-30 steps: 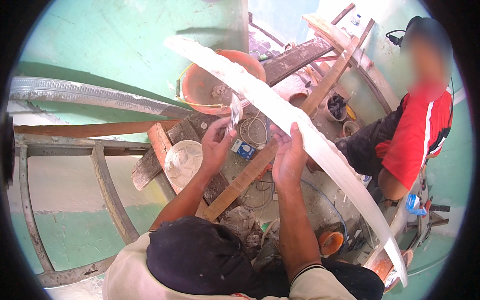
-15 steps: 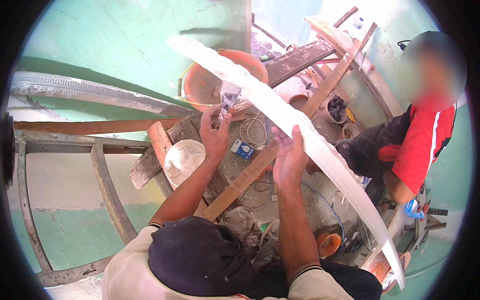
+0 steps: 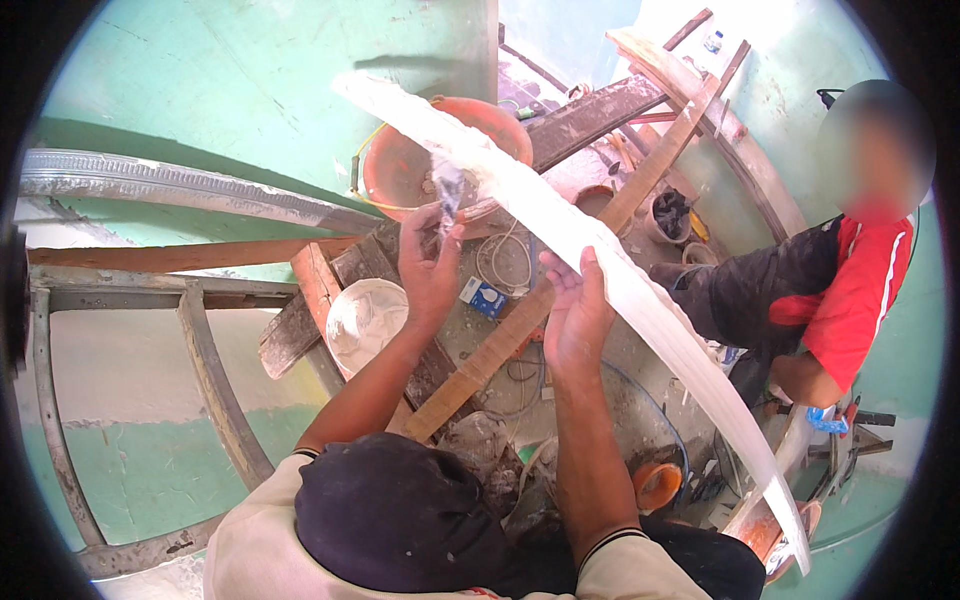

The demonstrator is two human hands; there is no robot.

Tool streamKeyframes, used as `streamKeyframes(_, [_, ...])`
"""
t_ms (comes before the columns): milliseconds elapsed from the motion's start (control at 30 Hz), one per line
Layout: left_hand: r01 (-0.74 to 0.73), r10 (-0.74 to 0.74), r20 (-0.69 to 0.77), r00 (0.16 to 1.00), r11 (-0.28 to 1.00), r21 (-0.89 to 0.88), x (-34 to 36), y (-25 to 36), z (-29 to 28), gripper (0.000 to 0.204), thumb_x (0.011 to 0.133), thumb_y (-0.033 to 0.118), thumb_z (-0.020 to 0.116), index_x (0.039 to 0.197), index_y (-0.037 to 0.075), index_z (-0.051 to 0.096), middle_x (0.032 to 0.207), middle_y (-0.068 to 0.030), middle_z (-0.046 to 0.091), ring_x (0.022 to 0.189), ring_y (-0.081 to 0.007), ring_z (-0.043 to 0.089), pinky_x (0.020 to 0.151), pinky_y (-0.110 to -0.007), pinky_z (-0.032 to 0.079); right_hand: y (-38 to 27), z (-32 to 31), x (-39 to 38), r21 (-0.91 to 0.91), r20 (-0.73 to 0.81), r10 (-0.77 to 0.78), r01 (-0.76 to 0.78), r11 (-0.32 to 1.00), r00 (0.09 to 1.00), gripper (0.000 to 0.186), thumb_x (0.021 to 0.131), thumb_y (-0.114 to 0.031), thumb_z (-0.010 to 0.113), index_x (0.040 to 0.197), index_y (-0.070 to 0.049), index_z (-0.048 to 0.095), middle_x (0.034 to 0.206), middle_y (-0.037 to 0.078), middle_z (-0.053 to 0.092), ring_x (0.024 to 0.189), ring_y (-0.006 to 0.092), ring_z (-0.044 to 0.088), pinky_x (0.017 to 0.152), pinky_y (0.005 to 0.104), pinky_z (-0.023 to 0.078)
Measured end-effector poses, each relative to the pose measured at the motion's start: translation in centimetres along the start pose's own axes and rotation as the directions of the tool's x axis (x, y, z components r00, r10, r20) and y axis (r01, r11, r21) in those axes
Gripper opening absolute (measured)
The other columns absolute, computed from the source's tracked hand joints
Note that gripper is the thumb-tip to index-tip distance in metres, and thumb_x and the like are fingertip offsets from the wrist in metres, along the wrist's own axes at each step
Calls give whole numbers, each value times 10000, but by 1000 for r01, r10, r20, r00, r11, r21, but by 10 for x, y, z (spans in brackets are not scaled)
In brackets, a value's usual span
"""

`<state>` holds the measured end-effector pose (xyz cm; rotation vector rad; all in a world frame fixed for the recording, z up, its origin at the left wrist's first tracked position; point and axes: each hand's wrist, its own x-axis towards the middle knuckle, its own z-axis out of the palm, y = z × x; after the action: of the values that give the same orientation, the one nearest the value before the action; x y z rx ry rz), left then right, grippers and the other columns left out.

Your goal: The person applies a white paste to a long, curved white object using a trowel. They repeatedly scoop paste from a bucket and spread it along the object's surface.

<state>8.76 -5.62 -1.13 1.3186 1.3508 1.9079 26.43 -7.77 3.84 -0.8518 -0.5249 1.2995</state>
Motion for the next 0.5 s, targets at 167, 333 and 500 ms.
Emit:
streamKeyframes(167, [104, -99, 96, 990, 993, -49, -5, -11, 11, 368, 993, 77, 692, 1334, -10, 583, 1229, -130, 646, 1134, -213, 623, 983, -348, 500, -3, 4, -1, 25, 5, 16, -16, 1000, 1000, 405, 1062, -321, 610, 1363, -54, 570, 1208, 84, 693, 1036, 187, 672, 919, 321, 493])
streamKeyframes(333, [156, -144, 169, 975, 986, -61, -34, -5, 23, 344, 973, 73, 707, 1294, -14, 618, 1203, -174, 671, 1146, -269, 634, 983, -387, 498, -3, -1, 2, 16, 5, 14, -14, 1000, 1000, 428, 1066, -336, 594, 1378, -46, 558, 1218, 94, 690, 1064, 192, 662, 941, 323, 473])
streamKeyframes(500, [-53, 15, 218, 976, 984, 170, -51, -15, 11, 358, 941, 51, 722, 1288, 19, 637, 1184, -157, 677, 1095, -289, 641, 945, -389, 513, -5, 0, 2, 43, 5, 40, -40, 998, 999, 499, 1067, -424, 521, 1383, -39, 555, 1245, 110, 686, 1092, 214, 650, 953, 331, 431])
